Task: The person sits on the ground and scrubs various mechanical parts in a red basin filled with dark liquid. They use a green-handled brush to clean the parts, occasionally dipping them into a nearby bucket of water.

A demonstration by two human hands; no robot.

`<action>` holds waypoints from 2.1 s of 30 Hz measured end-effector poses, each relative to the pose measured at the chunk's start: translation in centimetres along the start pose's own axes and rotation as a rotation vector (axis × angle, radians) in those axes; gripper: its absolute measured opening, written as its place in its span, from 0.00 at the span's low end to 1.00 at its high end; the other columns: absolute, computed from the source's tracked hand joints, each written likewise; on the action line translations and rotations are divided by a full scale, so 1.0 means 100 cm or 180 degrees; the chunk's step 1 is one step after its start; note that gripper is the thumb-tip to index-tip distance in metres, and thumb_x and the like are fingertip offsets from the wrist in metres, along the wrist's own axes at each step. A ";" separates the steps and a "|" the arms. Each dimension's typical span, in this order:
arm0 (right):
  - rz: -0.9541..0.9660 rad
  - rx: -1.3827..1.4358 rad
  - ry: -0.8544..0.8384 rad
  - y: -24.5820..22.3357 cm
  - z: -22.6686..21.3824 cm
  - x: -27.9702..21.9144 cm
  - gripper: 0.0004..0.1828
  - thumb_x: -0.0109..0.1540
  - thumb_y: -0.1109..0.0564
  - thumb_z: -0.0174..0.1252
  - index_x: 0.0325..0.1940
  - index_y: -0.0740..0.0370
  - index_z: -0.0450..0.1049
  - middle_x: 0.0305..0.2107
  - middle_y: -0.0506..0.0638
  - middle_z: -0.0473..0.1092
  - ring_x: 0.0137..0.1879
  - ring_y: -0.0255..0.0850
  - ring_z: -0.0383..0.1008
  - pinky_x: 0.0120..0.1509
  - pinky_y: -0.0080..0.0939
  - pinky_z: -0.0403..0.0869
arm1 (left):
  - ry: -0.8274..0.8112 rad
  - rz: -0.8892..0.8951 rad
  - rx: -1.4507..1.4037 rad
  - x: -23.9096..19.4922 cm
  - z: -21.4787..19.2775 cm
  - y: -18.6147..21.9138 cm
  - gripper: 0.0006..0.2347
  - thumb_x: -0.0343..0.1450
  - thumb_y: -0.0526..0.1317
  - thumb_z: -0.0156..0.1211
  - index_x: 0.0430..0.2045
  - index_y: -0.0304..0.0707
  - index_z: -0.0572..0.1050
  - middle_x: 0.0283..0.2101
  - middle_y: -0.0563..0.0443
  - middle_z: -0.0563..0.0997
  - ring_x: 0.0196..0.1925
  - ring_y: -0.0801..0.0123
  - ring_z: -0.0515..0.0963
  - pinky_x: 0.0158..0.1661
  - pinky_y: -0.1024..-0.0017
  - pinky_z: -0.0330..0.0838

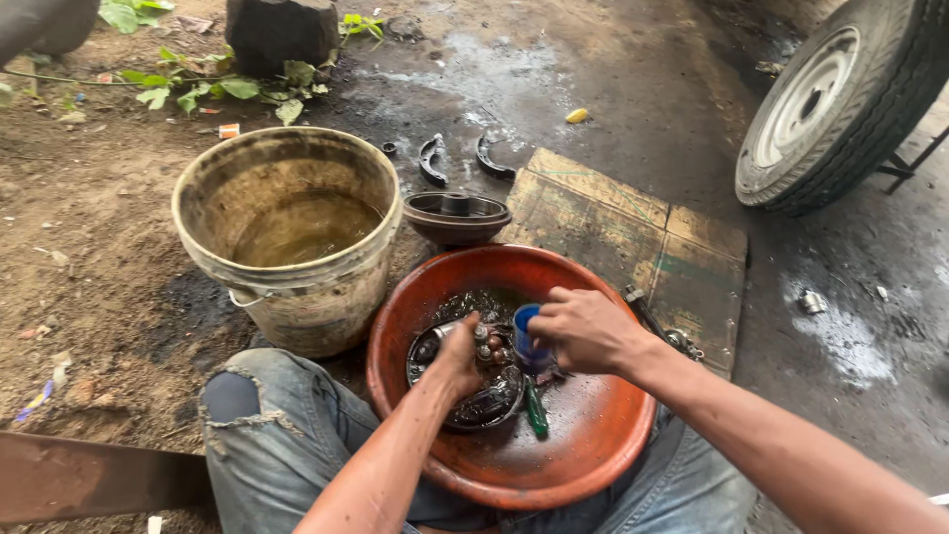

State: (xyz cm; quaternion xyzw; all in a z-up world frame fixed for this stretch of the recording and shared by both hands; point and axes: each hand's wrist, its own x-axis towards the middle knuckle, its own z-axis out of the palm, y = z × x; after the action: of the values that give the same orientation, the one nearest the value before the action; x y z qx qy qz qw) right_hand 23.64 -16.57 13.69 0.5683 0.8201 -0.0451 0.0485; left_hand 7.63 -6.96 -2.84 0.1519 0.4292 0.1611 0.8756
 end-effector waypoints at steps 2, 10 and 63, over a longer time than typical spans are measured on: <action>0.0186 -0.0043 0.0552 0.026 0.029 -0.006 0.11 0.51 0.62 0.57 0.37 0.57 0.79 0.32 0.48 0.77 0.41 0.44 0.75 0.47 0.45 0.77 | -0.0240 -0.0031 0.0279 -0.007 0.004 0.010 0.12 0.75 0.48 0.41 0.27 0.45 0.68 0.22 0.53 0.70 0.28 0.70 0.69 0.38 0.63 0.66; 0.1318 0.0588 0.1265 0.054 0.133 0.011 0.06 0.62 0.55 0.59 0.39 0.54 0.81 0.42 0.48 0.76 0.45 0.45 0.76 0.48 0.48 0.78 | -0.0743 0.0212 0.0701 -0.013 -0.039 0.018 0.11 0.65 0.26 0.55 0.30 0.47 0.65 0.36 0.52 0.72 0.36 0.70 0.73 0.42 0.61 0.67; 0.1282 0.2750 0.1661 -0.058 0.117 0.017 0.11 0.57 0.65 0.62 0.42 0.60 0.83 0.36 0.50 0.80 0.41 0.39 0.80 0.46 0.38 0.77 | -0.0610 0.0384 0.0703 0.006 -0.055 -0.011 0.10 0.67 0.22 0.51 0.23 0.41 0.67 0.28 0.53 0.73 0.30 0.67 0.73 0.33 0.65 0.78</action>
State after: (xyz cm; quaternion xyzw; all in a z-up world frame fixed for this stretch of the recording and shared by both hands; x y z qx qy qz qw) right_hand 18.00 -18.54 2.00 0.6748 0.5866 -0.2254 -0.3870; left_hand 3.72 -7.02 -6.97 0.2875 0.3489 0.1499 0.8793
